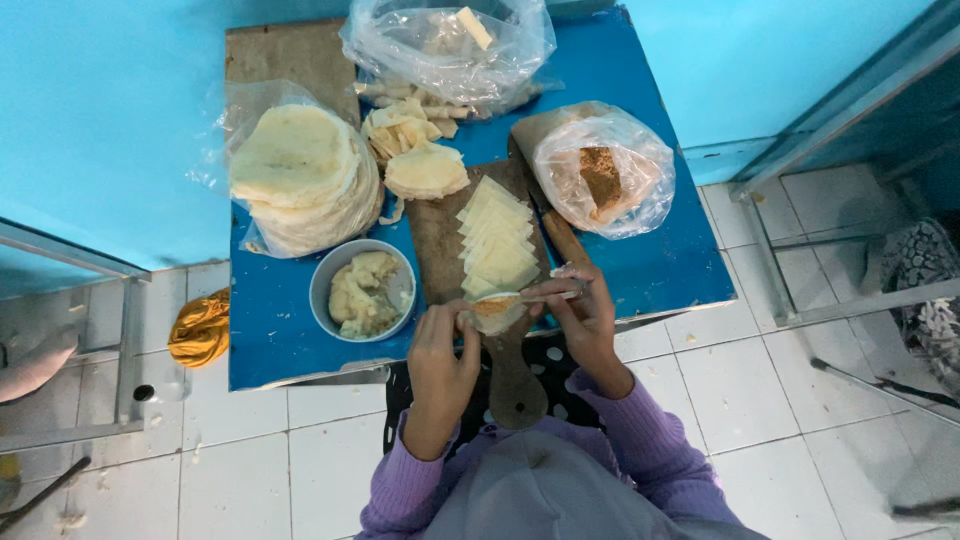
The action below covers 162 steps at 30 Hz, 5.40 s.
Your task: The person spoons paste filling from a bowl onto triangular dough wrappers on a cutting board, spreads it, then folds the wrappers over the filling into sealed triangular pockets and stacks the finished pieces on the table. They periodically take new wrappers from a plastic bag and continue folding.
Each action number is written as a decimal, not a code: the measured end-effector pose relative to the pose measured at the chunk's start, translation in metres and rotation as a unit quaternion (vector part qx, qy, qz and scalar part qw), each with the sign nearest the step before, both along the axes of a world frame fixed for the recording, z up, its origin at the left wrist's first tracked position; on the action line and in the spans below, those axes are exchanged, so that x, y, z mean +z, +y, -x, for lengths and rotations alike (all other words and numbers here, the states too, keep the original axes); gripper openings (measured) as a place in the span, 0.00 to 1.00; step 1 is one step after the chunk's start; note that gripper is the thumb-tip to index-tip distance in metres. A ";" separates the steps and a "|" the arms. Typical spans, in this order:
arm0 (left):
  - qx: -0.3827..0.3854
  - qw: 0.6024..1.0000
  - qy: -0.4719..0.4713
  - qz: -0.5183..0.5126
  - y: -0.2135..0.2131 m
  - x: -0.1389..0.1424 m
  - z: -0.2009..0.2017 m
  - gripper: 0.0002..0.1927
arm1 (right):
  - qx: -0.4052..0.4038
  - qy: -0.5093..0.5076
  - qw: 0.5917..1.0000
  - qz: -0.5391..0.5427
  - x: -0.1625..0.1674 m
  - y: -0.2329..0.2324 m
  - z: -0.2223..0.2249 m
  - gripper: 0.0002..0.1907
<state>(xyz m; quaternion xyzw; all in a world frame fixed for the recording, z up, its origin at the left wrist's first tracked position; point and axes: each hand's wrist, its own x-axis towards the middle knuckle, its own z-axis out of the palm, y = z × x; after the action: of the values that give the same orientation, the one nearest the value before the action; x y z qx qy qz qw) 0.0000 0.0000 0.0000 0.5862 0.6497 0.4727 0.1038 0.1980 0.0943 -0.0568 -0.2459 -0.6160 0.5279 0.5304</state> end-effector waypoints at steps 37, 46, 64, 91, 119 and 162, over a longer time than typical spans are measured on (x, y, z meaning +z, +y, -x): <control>0.016 0.998 0.051 -0.019 -0.002 0.012 -0.002 0.15 | -0.255 0.071 0.960 -0.091 0.032 0.007 -0.019 0.10; 0.014 0.999 0.011 -0.046 0.000 0.005 -0.003 0.18 | -0.510 -0.387 0.683 -0.351 0.087 0.051 -0.020 0.24; -0.055 0.995 0.027 -0.073 0.001 0.009 -0.007 0.09 | -0.242 -0.314 0.902 -0.172 0.049 -0.038 0.041 0.27; -0.087 0.994 0.032 -0.056 -0.003 0.014 -0.001 0.09 | -0.014 -0.344 0.889 -0.302 0.064 -0.022 0.018 0.25; -0.080 0.994 0.053 -0.052 0.004 0.010 0.008 0.09 | 0.031 -0.327 0.879 -0.347 0.078 0.001 0.028 0.24; 0.019 0.997 0.058 -0.054 0.025 0.004 -0.002 0.13 | -0.097 -0.401 0.791 -0.452 0.081 0.002 0.051 0.29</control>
<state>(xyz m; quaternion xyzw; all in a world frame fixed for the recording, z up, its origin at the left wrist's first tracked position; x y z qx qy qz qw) 0.0021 0.0255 0.0039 0.6050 0.6391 0.4742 0.0256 0.1468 0.0964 0.0242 -0.2261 -0.9145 -0.0113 0.3353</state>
